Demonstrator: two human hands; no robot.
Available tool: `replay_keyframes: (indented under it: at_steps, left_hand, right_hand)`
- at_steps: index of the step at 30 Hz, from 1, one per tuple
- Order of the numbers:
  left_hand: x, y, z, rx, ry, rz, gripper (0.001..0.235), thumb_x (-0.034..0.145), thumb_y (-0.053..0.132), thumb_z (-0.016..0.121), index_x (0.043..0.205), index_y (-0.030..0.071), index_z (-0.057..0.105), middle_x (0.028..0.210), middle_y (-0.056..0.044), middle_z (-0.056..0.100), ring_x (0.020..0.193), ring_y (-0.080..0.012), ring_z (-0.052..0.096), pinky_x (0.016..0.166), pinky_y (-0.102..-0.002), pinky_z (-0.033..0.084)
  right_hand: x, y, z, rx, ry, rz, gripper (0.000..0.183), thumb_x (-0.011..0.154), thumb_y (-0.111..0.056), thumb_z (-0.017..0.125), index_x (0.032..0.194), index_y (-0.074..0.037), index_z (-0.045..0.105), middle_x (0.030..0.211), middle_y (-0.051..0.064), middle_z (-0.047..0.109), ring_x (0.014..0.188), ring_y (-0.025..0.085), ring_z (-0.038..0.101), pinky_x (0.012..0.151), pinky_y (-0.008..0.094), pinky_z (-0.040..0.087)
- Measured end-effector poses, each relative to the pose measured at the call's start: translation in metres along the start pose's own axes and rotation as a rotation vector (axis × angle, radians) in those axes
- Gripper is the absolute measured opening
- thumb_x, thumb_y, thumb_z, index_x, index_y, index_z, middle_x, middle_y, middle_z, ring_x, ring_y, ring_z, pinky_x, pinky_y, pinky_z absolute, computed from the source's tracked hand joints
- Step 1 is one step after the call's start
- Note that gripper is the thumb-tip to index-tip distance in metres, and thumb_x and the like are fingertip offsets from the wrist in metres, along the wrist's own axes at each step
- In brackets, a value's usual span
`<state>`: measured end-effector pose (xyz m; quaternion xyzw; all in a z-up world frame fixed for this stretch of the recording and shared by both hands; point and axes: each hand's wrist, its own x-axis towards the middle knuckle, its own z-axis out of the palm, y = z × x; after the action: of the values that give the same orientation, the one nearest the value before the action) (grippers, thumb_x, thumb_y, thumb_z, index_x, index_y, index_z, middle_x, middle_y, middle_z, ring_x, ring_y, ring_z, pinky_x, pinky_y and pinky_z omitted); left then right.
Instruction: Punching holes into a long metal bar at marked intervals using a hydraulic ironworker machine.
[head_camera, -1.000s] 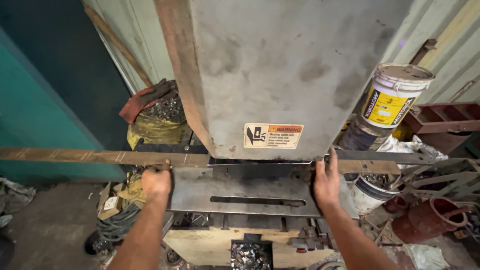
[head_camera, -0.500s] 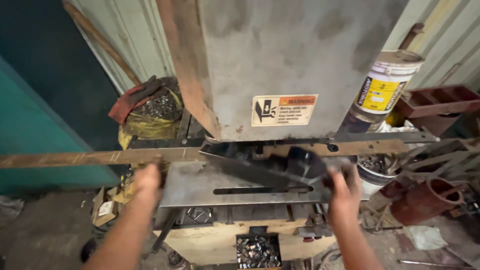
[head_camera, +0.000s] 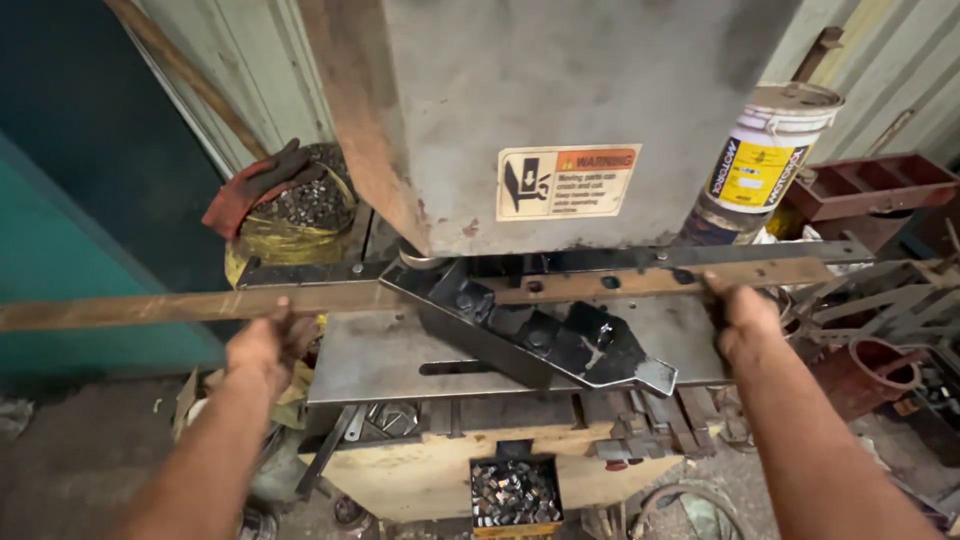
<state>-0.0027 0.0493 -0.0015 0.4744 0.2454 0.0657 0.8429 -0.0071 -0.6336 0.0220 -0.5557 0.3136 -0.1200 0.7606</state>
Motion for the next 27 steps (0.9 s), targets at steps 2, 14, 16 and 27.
replay_keyframes:
  at_steps: [2, 14, 16, 27]
  left_hand:
    - [0.0, -0.007, 0.01, 0.059, 0.028, -0.026, 0.037, 0.103, 0.027, 0.061, 0.131, 0.002, 0.059, 0.115, -0.014, 0.074, 0.107, -0.0332, 0.072, 0.09, -0.04, 0.058]
    - [0.013, -0.031, 0.031, -0.224, 0.147, 0.112, 0.033, 0.089, 0.006, 0.07, 0.122, 0.006, 0.066, 0.106, -0.008, 0.072, 0.085, -0.0269, 0.069, 0.073, -0.037, 0.054]
    - [-0.015, -0.025, 0.039, -0.024, 0.089, 0.034, 0.031, 0.093, 0.01, 0.073, 0.121, 0.0, 0.067, 0.105, -0.011, 0.073, 0.089, -0.0269, 0.069, 0.074, -0.036, 0.055]
    - [-0.021, -0.019, 0.041, -0.126, 0.115, 0.132, 0.049, 0.09, 0.009, 0.073, 0.133, -0.004, 0.053, 0.12, -0.017, 0.067, 0.102, -0.0328, 0.071, 0.092, -0.041, 0.058]
  right_hand:
    - [0.032, 0.016, -0.011, 0.236, -0.001, -0.206, 0.04, 0.083, -0.004, 0.077, 0.122, -0.008, 0.068, 0.113, 0.005, 0.074, 0.098, 0.024, 0.071, 0.082, 0.036, 0.06]
    - [-0.012, -0.002, 0.006, 0.331, 0.065, -0.243, 0.035, 0.09, -0.002, 0.074, 0.125, -0.006, 0.066, 0.119, 0.006, 0.072, 0.1, 0.022, 0.072, 0.088, 0.039, 0.061]
    - [-0.03, -0.011, 0.012, 0.509, 0.13, -0.158, 0.033, 0.092, -0.01, 0.071, 0.124, -0.004, 0.065, 0.116, 0.009, 0.074, 0.096, 0.026, 0.075, 0.085, 0.045, 0.064]
    - [-0.014, -0.002, 0.011, 0.28, 0.073, -0.29, 0.041, 0.097, 0.001, 0.063, 0.137, -0.006, 0.055, 0.124, 0.009, 0.068, 0.103, 0.028, 0.072, 0.083, 0.047, 0.062]
